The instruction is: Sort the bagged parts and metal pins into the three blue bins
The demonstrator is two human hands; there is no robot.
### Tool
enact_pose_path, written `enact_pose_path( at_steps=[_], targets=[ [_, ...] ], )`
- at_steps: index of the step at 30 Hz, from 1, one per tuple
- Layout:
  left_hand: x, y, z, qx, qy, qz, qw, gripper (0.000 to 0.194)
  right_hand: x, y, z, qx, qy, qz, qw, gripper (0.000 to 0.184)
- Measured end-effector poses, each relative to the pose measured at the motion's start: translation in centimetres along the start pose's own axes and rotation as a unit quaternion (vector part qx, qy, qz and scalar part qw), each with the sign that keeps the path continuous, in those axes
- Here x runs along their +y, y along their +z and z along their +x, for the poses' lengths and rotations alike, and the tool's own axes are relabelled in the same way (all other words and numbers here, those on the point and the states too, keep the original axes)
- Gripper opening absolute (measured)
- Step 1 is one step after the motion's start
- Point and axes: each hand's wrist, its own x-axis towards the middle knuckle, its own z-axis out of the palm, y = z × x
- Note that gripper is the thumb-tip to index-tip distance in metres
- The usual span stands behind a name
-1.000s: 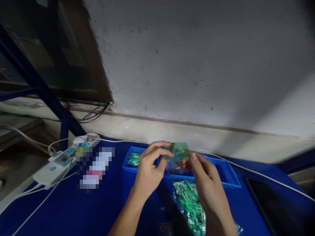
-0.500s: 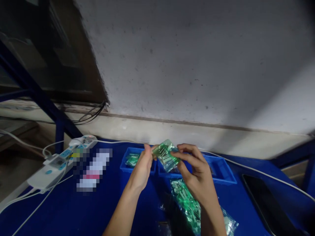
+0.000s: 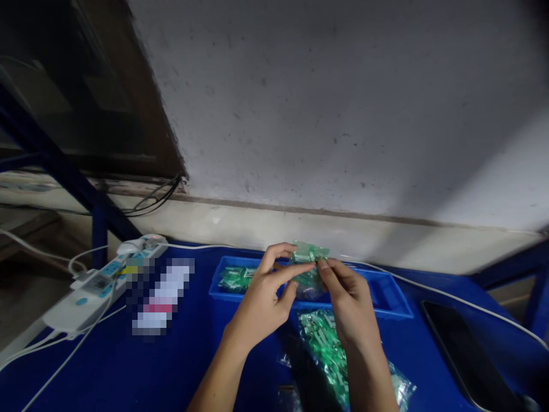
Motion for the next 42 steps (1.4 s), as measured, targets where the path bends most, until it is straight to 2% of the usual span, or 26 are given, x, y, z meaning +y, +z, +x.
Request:
enact_pose_path(
  at_steps=[2, 5, 9, 11, 15, 18, 20, 22, 24, 27, 29, 31, 33, 34, 35, 36, 39, 40, 42],
  targets=[
    [0.5, 0.1, 0.1, 0.0, -0.016, -0.014, 1.0, 0.034, -0.5, -0.3, -0.2, 0.011, -0.022, -0.04, 0.999, 0.025],
    [0.8, 0.2, 0.3, 0.032, -0.066, -0.073, 0.995, 0.023, -1.5, -0.7, -0.8, 0.026, -0.052, -0.1, 0.993, 0.023],
    [0.6, 0.6, 0.0, 0.065, -0.166, -0.189, 0.966, 0.051, -2.1, -1.2, -1.4, 0.017, -0.11, -0.105, 0.988, 0.022],
    [0.5, 0.5, -0.1, 0.074, -0.19, -0.223, 0.953, 0.045, -2.2, -1.2, -1.5, -0.001, -0.142, -0.11, 0.984, 0.026],
    [0.9, -0.3, 0.0, 0.081, -0.149, -0.211, 0.963, 0.019, -2.6, -0.9, -1.8, -0.045, -0.192, -0.096, 0.976, 0.032],
    [1.6, -0.7, -0.5, 0.138, -0.081, -0.136, 0.978, 0.018, -2.6, -0.5, -2.4, -0.075, -0.197, -0.061, 0.976, 0.023],
    [1.9, -0.6, -1.7, 0.162, -0.044, -0.088, 0.982, 0.019, -2.4, -0.4, -3.0, -0.06, -0.172, -0.023, 0.983, 0.019],
    [1.8, -0.1, -3.6, 0.143, -0.046, -0.083, 0.985, 0.018, -1.8, -0.5, -3.9, -0.036, -0.144, 0.011, 0.989, 0.03],
    [1.3, 0.6, -5.8, 0.142, -0.1, -0.118, 0.978, 0.019, -1.2, -0.7, -4.8, -0.049, -0.124, -0.003, 0.991, 0.039],
    [0.3, 1.6, -9.0, 0.142, -0.193, -0.154, 0.959, 0.031, -0.5, -1.0, -6.2, -0.104, -0.125, -0.092, 0.982, 0.022],
    [-0.3, 2.1, -10.8, 0.138, -0.235, -0.149, 0.951, 0.043, -0.5, -0.8, -7.0, -0.091, -0.157, -0.123, 0.976, 0.014],
    [-0.9, 2.5, -12.4, 0.123, -0.255, -0.101, 0.954, 0.048, -0.8, -0.3, -7.4, -0.018, -0.214, -0.123, 0.969, 0.015],
    [-1.2, 3.2, -14.1, 0.081, -0.256, -0.004, 0.963, 0.046, -1.3, 0.4, -7.4, 0.09, -0.281, -0.111, 0.949, 0.017],
    [-1.3, 3.7, -14.9, 0.052, -0.252, 0.055, 0.965, 0.044, -1.4, 0.9, -7.2, 0.127, -0.308, -0.11, 0.936, 0.019],
    [-1.3, 4.3, -15.7, 0.03, -0.25, 0.117, 0.961, 0.043, -1.5, 1.4, -6.8, 0.134, -0.325, -0.119, 0.929, 0.021],
    [-1.4, 5.0, -16.4, 0.016, -0.248, 0.175, 0.953, 0.044, -1.4, 1.9, -6.3, 0.111, -0.329, -0.139, 0.928, 0.023],
    [-1.5, 6.7, -17.9, 0.02, -0.226, 0.278, 0.933, 0.041, 0.0, 2.7, -5.0, -0.041, -0.273, -0.233, 0.933, 0.032],
    [-1.5, 7.0, -18.2, 0.026, -0.215, 0.289, 0.933, 0.037, 0.7, 2.5, -4.7, -0.064, -0.244, -0.253, 0.934, 0.038],
    [-1.4, 7.2, -18.3, 0.036, -0.2, 0.286, 0.937, 0.028, 2.3, 1.4, -4.8, -0.048, -0.19, -0.258, 0.946, 0.046]
  ],
)
